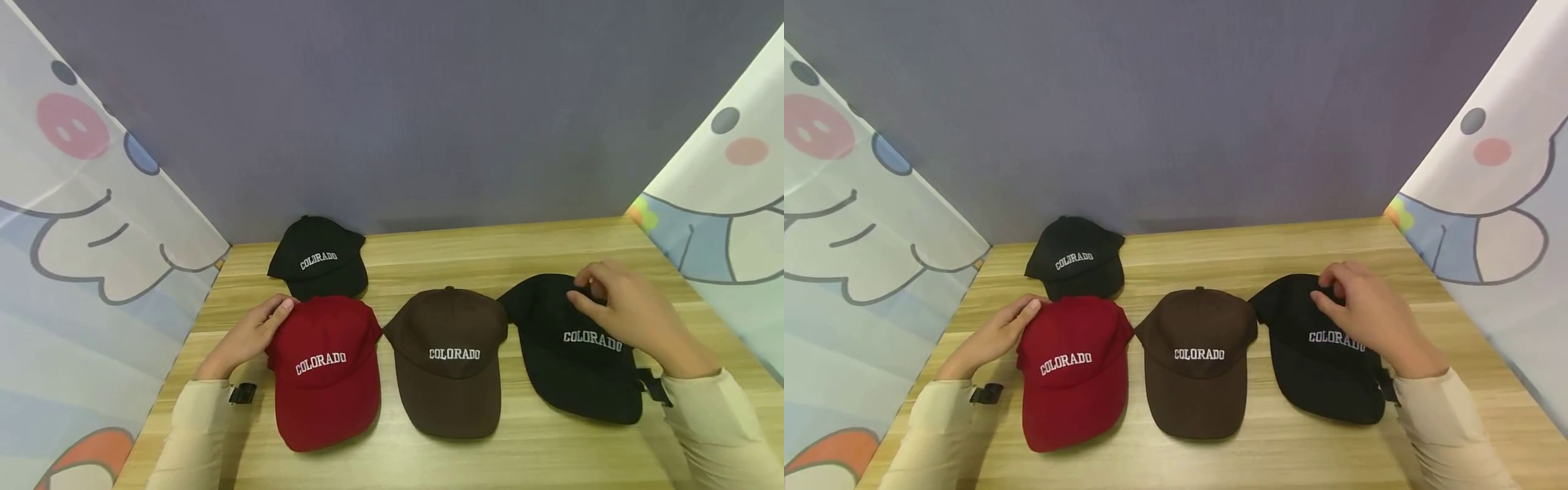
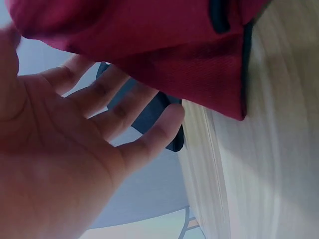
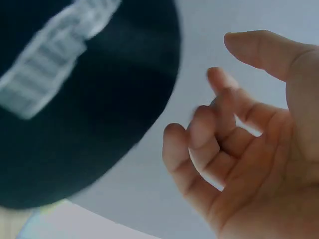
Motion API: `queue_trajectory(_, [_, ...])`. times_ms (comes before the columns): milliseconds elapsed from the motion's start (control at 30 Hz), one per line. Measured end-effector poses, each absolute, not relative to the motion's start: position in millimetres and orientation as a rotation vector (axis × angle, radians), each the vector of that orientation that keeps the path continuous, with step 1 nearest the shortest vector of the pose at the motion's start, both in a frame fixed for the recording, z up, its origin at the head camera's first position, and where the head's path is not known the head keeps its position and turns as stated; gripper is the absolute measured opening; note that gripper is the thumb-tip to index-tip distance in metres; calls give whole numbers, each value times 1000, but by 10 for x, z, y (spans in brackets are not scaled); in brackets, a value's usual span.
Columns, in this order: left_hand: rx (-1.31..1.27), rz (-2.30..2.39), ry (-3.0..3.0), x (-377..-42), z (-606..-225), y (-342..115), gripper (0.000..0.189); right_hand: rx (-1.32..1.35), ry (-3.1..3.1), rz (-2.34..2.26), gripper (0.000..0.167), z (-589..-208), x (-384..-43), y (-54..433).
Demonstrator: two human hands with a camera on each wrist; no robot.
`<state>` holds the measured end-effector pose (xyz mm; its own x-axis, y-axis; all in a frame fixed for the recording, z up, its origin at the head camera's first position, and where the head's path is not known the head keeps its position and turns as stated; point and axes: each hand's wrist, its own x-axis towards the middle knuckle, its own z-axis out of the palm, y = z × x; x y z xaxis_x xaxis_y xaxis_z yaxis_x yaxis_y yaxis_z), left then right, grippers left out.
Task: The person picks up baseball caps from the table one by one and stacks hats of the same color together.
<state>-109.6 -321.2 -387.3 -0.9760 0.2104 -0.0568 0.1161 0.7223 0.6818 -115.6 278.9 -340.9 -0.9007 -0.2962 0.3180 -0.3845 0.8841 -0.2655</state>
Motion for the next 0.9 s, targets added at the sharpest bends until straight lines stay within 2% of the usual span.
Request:
queue_trajectory(100, [275,1034,2894,-1089,-3857,-3224,42,425,-2809,444,24,-3471,-1052,2953])
queue_trajectory(200, [331,989,2971,-1128,-3834,-3223,33,441,-2825,404,33,-3547,-949,3086])
queue_trajectory(367, [475,847,3070,-1281,-3752,-3188,17,530,-3002,437,23,-3705,-761,3215])
queue_trajectory(467, [545,764,3087,-1388,-3703,-3156,17,580,-3079,534,20,-3805,-670,3262])
queue_trajectory(700, [648,662,3027,-1640,-3663,-2982,14,718,-2984,647,41,-3982,-548,3287])
queue_trajectory(900, [669,541,2964,-1761,-3695,-2859,28,751,-3029,829,44,-4069,-515,3264])
